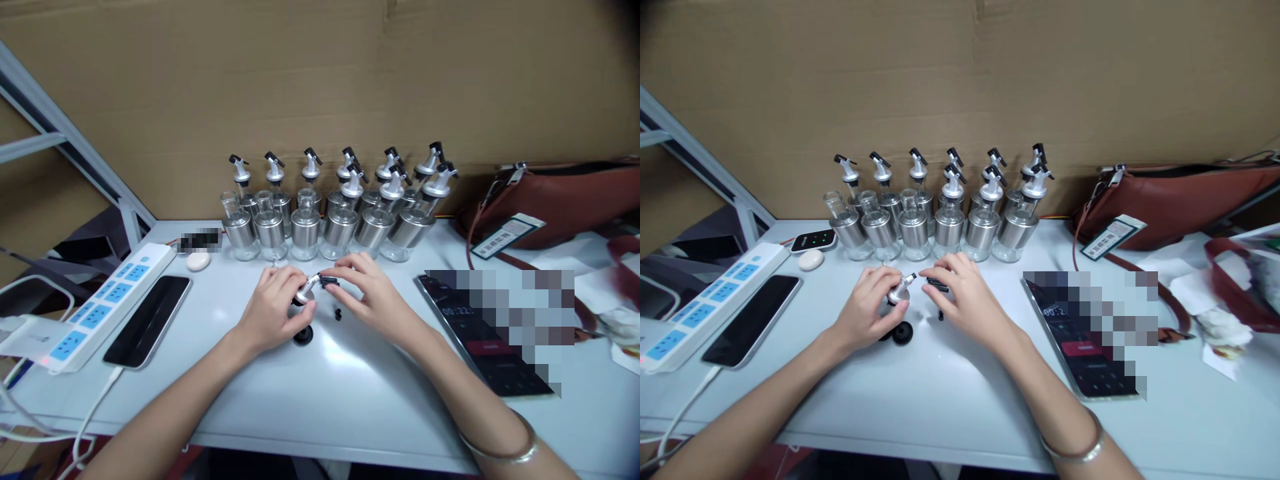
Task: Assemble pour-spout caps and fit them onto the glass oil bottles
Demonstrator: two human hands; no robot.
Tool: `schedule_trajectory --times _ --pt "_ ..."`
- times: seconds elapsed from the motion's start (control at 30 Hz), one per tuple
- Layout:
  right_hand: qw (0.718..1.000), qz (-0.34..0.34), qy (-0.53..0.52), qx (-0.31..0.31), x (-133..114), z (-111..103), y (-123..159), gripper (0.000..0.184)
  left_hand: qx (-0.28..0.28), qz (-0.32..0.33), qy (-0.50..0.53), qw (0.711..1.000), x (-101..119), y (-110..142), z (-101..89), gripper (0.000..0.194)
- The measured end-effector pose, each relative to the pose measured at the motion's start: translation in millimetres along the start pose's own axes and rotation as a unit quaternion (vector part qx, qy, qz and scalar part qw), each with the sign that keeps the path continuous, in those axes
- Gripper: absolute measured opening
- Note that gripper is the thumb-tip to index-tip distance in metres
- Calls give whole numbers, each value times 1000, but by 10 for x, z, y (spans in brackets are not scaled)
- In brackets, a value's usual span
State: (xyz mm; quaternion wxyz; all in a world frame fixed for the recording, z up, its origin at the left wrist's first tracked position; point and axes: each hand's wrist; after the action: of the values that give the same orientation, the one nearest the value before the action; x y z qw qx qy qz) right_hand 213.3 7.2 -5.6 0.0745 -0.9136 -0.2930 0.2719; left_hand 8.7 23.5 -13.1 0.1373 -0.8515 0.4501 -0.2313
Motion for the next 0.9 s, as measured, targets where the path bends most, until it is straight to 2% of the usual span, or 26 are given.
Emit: schedule_trajectory --times 0.13,0.27,0.47,0.53,0.6,0.7,0.77,0.9 --pt "997 -54 -41 30 -76 27 -12 18 -37 35 29 998 6 -1 -4 17" --pt "996 -68 -57 25 -77 71 -21 18 -69 36 79 994 11 7 -16 24" --pt "996 -84 -34 26 -82 40 -35 35 -61 35 145 987 26 19 -8 30" --pt "995 -78 -55 18 -115 11 -26 39 -63 36 148 986 36 24 0 28" --pt "993 -53 -104 9 -151 -23 -12 43 -61 40 121 990 39 28 10 23" --pt "981 32 -191 -22 -165 -84 6 48 -46 37 69 996 25 28 23 18" --pt "971 82 -220 -50 -133 -128 8 42 -33 31 51 998 11 25 27 18" --pt "970 114 -198 -86 -25 -185 -8 19 -7 22 17 1000 5 18 19 17"
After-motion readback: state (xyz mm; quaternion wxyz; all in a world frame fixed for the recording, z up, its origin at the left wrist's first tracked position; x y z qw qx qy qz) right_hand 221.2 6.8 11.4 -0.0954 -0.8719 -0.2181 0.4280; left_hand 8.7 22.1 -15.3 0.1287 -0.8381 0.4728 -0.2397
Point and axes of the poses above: each hand's wrist, its own y-axis away from the middle knuckle, its own z-axis out of the palm, x = y × z, and after that the axes turned 12 degrees about -x, right-handed
